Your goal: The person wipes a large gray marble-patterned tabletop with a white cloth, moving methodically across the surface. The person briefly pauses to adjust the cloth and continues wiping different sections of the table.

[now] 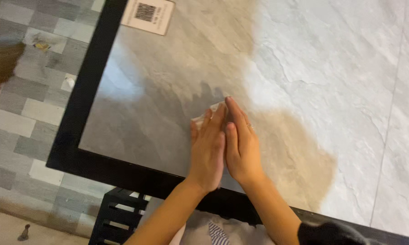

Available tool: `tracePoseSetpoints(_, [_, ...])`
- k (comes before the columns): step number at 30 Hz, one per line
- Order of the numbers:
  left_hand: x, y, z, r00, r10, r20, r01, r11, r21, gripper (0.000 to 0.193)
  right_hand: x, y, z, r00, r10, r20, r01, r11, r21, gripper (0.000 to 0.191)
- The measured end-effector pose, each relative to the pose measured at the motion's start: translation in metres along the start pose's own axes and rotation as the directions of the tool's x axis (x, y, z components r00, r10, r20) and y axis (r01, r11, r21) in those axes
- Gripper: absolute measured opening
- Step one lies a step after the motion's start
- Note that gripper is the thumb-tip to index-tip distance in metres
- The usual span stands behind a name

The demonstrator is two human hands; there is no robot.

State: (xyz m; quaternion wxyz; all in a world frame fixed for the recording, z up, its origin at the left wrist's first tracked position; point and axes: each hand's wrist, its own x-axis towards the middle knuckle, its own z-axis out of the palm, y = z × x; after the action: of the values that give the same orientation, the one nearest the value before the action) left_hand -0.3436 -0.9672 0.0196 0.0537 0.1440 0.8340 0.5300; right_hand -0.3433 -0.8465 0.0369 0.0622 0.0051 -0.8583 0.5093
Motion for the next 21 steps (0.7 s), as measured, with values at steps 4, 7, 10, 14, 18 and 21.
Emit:
tracePoseSetpoints(4, [0.019, 0.025, 0.021, 0.999, -0.006, 0.054, 0.032, 0.867, -0.497, 0.073, -0.022, 0.011, -0.01, 0.985, -0.167, 0.033, 0.17, 0.976, -0.139, 0.058])
tracePoseSetpoints(7, [0.025, 0.029, 0.032, 0.981, 0.113, 0.156, -0.053, 0.936, -0.349, 0.075, -0.035, 0.031, -0.022, 0.995, -0.095, -0.017, 0.068, 0.808, -0.585, 0.064])
tracePoseSetpoints(10, [0.035, 0.022, 0.038, 0.951, 0.226, 0.212, -0.146, 0.931, -0.335, 0.073, -0.052, 0.053, -0.033, 0.991, -0.105, -0.089, 0.007, 0.684, -0.729, 0.062])
tracePoseSetpoints(14, [0.096, -0.005, 0.011, 0.881, 0.419, 0.22, -0.464, 0.855, 0.231, 0.071, -0.095, 0.099, -0.109, 0.97, -0.007, -0.245, -0.175, 0.68, -0.712, 0.072])
tracePoseSetpoints(18, [0.177, -0.036, -0.06, 0.993, 0.062, 0.096, -0.114, 0.636, 0.763, 0.076, -0.131, 0.134, -0.208, 0.813, 0.196, -0.548, -0.551, 0.566, -0.613, 0.069])
tracePoseSetpoints(21, [0.194, -0.053, -0.085, 0.997, -0.046, 0.056, -0.02, 0.572, 0.82, 0.076, -0.115, 0.153, -0.246, 0.671, 0.204, -0.713, -0.676, 0.564, -0.474, 0.049])
